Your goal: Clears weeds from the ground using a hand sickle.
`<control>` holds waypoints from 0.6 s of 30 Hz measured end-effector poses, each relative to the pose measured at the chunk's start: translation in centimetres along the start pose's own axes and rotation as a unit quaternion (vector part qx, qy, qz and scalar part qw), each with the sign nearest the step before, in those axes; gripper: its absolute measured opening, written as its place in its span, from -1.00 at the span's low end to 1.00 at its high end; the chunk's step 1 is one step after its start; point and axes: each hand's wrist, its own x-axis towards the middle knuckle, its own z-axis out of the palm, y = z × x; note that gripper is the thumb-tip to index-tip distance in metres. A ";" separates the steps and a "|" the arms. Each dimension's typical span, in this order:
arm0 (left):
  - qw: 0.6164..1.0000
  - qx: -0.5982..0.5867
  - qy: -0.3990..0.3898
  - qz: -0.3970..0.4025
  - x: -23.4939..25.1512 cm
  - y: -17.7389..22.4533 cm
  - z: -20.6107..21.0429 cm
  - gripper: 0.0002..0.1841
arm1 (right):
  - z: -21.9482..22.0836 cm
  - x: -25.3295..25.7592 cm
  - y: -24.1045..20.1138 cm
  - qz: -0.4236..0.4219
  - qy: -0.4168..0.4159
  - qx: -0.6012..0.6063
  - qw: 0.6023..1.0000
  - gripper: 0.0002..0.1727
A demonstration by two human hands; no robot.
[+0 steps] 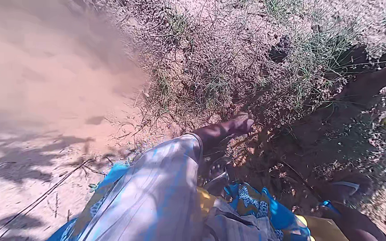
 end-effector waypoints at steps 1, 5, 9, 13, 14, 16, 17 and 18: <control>0.997 0.008 0.049 -0.052 0.8 -0.9 -1.2 -0.60 | -0.4 -0.4 -0.6 0.012 -0.005 0.005 1.000 -0.46; 0.957 0.006 0.123 -0.263 3.3 -7.3 -3.8 0.04 | -1.1 -0.9 -2.0 0.024 0.007 0.019 0.999 -0.46; 0.911 -0.001 0.131 -0.390 3.6 -10.0 -4.7 0.22 | -1.4 -0.1 -1.3 0.007 0.008 0.026 1.000 -0.47; 0.875 -0.038 0.172 -0.451 4.4 -10.4 -6.3 0.25 | -1.2 0.2 -0.6 0.004 0.011 0.047 0.999 -0.46; 0.862 -0.049 0.173 -0.473 4.4 -10.7 -6.8 0.28 | -1.6 0.0 -1.1 0.012 0.004 0.043 0.999 -0.47; 0.845 -0.071 0.147 -0.509 3.3 -10.5 -7.9 0.15 | -1.6 -0.3 -1.4 0.014 0.005 0.037 0.999 -0.49; 0.847 -0.085 0.123 -0.510 2.0 -9.5 -8.6 -0.04 | -1.7 -0.5 -1.6 0.014 0.003 0.038 0.999 -0.49; 0.850 -0.117 0.104 -0.503 0.5 -8.2 -9.2 -0.31 | -1.7 -0.6 -1.7 0.015 0.001 0.043 0.999 -0.49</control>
